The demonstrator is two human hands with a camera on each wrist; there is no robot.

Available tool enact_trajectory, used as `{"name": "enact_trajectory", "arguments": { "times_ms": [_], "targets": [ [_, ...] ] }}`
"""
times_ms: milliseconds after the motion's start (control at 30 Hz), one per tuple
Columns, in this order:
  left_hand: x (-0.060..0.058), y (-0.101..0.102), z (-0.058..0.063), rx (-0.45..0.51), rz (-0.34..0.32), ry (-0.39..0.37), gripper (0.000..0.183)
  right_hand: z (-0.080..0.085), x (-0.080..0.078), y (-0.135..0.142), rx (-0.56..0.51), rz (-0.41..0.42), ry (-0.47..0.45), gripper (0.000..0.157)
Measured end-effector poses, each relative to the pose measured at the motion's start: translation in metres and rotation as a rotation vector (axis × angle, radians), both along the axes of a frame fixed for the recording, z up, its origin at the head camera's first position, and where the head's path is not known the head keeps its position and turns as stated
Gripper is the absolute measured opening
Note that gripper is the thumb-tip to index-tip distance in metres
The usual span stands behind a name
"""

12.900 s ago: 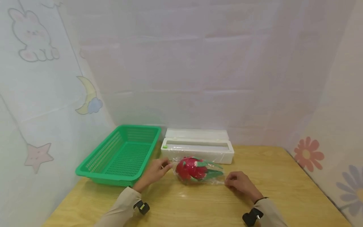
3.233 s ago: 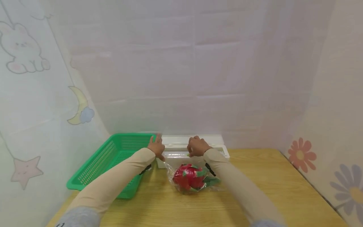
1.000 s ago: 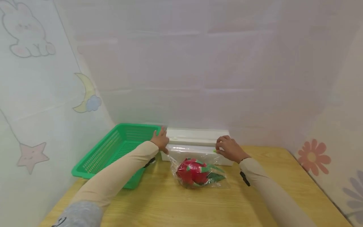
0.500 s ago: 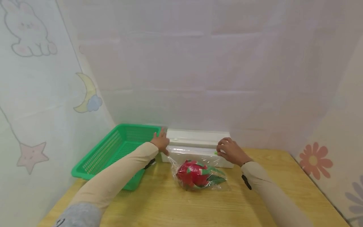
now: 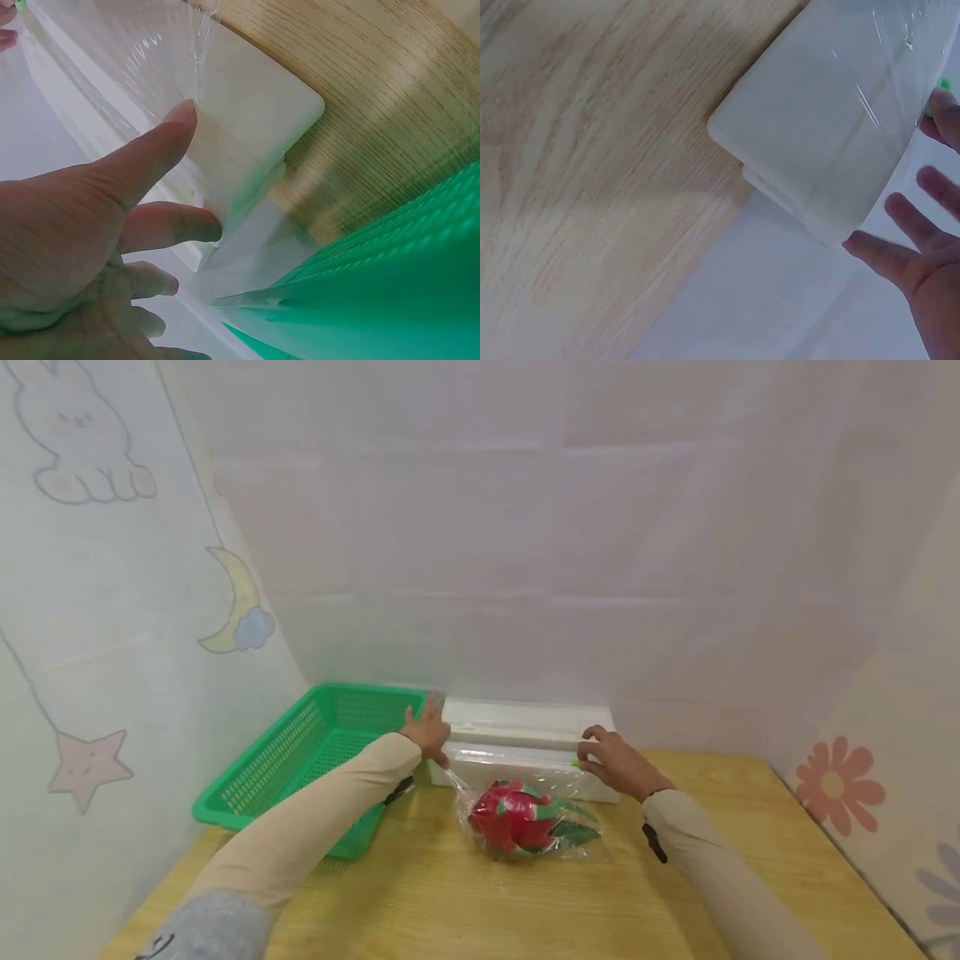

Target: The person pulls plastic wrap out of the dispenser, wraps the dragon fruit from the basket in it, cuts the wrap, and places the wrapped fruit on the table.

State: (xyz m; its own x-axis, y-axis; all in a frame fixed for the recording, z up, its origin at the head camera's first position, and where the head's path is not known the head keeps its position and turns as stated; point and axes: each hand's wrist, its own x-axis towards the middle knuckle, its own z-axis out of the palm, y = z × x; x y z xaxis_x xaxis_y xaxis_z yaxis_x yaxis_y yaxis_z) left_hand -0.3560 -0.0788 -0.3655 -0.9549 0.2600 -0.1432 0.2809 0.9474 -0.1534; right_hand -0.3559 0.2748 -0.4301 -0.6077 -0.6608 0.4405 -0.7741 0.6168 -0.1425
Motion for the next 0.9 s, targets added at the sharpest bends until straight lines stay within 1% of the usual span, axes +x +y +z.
{"name": "enact_trajectory", "arguments": {
  "times_ms": [200,300,433,533,633,733,900],
  "targets": [
    [-0.001,0.002,-0.003,0.01,-0.002,0.0,0.035,-0.004,0.001,0.005,-0.03,-0.036,-0.047,0.012],
    [-0.001,0.001,-0.004,0.0,-0.006,0.003,0.035,-0.005,0.001,0.007,-0.036,-0.033,-0.062,0.012],
    [0.001,-0.001,0.0,-0.003,-0.005,0.001,0.033,-0.004,0.001,0.008,-0.042,-0.019,-0.077,0.009],
    [0.004,-0.001,0.005,0.01,-0.006,0.0,0.033,-0.003,0.0,0.008,-0.051,-0.022,-0.102,0.008],
    [0.005,-0.003,0.006,0.012,-0.012,0.004,0.034,-0.002,-0.002,0.009,-0.047,-0.032,-0.124,0.009],
    [0.004,-0.003,0.003,0.017,-0.013,0.014,0.035,-0.002,-0.003,0.011,-0.04,-0.036,-0.14,0.011],
    [-0.004,-0.004,-0.006,0.02,-0.011,0.029,0.037,-0.003,-0.003,0.015,-0.056,-0.031,-0.154,0.01]
  ]
}}
